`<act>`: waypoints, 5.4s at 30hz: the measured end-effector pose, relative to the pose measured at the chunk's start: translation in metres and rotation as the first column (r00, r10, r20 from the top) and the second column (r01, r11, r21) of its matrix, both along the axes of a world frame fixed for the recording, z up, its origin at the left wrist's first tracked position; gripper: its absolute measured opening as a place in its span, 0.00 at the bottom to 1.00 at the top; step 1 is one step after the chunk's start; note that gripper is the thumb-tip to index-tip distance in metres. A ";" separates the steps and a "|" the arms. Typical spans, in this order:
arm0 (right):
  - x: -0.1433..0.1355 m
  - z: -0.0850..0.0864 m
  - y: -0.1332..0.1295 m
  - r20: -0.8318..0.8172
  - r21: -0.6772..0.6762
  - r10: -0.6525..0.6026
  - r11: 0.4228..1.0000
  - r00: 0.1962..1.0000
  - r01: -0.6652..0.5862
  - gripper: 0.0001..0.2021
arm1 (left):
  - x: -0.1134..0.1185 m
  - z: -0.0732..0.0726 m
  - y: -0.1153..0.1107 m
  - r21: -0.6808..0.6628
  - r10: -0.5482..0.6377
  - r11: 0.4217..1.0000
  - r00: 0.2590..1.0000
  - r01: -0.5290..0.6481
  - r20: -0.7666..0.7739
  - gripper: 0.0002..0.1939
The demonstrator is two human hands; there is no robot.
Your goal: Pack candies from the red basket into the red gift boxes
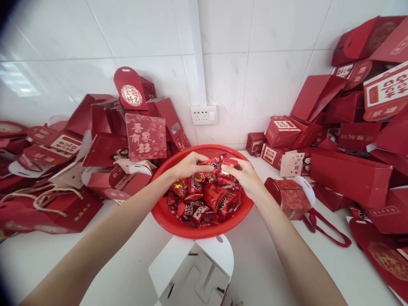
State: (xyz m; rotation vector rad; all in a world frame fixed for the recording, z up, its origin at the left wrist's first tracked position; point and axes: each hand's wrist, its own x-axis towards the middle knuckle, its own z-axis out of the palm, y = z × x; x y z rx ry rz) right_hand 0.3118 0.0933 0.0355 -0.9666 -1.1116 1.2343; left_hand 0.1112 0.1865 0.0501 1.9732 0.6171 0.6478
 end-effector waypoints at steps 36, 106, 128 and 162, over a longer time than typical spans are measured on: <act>-0.001 -0.002 -0.003 0.264 0.143 -0.052 0.990 0.963 0.015 0.14 | 0.004 -0.001 -0.001 -0.067 0.065 0.996 0.990 -0.057 0.125 0.22; 0.001 0.000 0.000 0.047 0.048 -0.162 0.986 0.986 0.160 0.24 | 0.029 0.006 -0.012 -0.210 0.085 0.977 0.960 -0.028 0.266 0.30; 0.003 -0.003 0.004 0.000 0.068 -0.212 0.975 0.977 0.211 0.22 | 0.024 0.006 -0.009 -0.276 0.009 0.961 0.995 0.020 0.104 0.20; 0.002 0.001 0.001 0.132 0.135 -0.113 0.986 0.985 0.095 0.18 | 0.024 0.005 -0.011 -0.149 0.099 0.987 0.958 -0.060 0.269 0.28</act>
